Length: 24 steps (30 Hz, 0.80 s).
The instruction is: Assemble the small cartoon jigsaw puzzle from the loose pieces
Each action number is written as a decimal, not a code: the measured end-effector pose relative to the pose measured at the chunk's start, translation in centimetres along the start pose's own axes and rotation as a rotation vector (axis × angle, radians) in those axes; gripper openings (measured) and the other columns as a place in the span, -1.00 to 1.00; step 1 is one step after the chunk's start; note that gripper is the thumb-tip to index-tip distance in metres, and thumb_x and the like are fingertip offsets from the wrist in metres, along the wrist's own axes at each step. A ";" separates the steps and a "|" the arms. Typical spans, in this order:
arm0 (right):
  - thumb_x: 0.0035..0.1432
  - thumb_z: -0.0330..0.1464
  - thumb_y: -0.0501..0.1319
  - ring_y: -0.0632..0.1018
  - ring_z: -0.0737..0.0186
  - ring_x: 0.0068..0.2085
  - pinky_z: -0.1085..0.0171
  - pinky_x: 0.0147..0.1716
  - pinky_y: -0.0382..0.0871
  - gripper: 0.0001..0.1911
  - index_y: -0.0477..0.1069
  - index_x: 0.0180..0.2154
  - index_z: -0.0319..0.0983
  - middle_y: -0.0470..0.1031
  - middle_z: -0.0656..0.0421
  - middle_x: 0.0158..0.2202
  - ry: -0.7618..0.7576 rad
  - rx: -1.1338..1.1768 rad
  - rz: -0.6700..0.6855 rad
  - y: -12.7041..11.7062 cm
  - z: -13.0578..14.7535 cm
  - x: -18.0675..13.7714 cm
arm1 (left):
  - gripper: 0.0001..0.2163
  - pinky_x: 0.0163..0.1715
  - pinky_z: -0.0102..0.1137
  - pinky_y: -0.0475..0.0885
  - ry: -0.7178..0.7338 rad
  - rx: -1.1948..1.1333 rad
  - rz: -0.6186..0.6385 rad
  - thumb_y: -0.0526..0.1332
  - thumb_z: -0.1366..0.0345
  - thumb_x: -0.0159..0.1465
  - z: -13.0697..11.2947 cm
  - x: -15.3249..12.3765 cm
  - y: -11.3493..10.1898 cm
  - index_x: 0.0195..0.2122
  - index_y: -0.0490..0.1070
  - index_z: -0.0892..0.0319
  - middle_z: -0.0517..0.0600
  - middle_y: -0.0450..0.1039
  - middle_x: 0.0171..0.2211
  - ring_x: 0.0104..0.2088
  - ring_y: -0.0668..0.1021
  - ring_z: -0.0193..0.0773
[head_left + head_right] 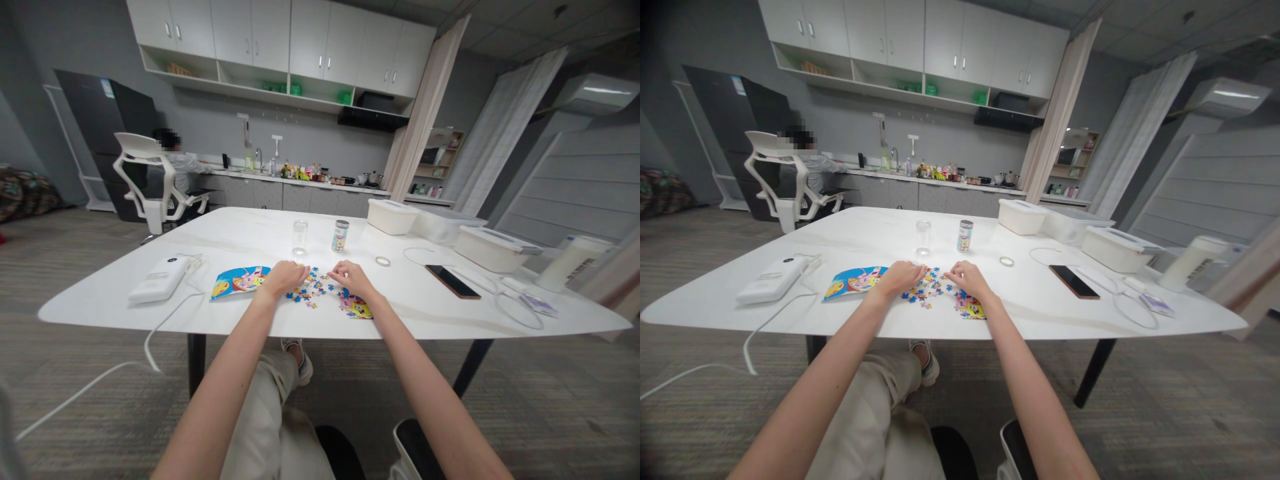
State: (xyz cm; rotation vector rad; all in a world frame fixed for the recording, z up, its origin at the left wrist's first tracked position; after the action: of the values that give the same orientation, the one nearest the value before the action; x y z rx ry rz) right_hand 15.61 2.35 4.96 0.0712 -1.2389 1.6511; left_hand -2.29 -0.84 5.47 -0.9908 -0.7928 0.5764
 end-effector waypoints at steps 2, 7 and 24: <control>0.28 -0.26 0.10 0.55 0.23 -0.26 0.22 -0.09 0.36 -0.48 0.31 -0.73 -0.20 0.55 0.12 -0.43 0.055 -0.013 -0.048 -0.4 0.0 0.0 | -0.63 -0.44 -0.35 0.39 -0.048 -0.001 -0.002 -0.10 0.37 0.42 0.2 0.1 0.0 -0.17 0.51 0.33 0.20 0.55 -0.42 -0.43 0.60 -0.15; 0.07 -0.49 0.02 0.54 0.39 -0.52 0.34 -0.44 0.43 -0.69 0.55 -0.42 -0.27 0.57 0.10 -0.19 0.238 0.088 -0.110 -1.0 -0.7 -0.4 | -0.56 -0.46 -0.41 0.37 -0.134 -0.038 -0.086 -0.10 0.20 0.45 0.4 0.5 -0.6 -0.27 0.53 0.30 0.17 0.56 -0.33 -0.34 0.62 -0.15; 0.38 -0.15 -0.14 0.52 0.12 -0.12 0.15 -0.02 0.37 -0.48 0.53 -0.31 -0.21 0.48 0.05 -0.21 0.090 0.059 -0.205 -1.6 1.5 -0.3 | -0.71 -0.36 -0.29 0.46 -0.196 -0.045 0.010 0.02 0.49 0.22 1.1 0.5 0.0 -0.29 0.55 0.41 0.31 0.57 -0.31 -0.30 0.64 -0.02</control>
State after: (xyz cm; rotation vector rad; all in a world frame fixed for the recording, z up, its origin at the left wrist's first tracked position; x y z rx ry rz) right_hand 16.27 0.95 6.55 0.1534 -1.0783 1.4964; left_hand -2.84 0.10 5.93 -0.9898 -0.9791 0.6737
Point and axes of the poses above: each hand's wrist, its own x-axis towards the middle knuckle, its own y-axis out of the palm, z = x × y, the point moved 5 cm from there along x, towards the middle knuckle
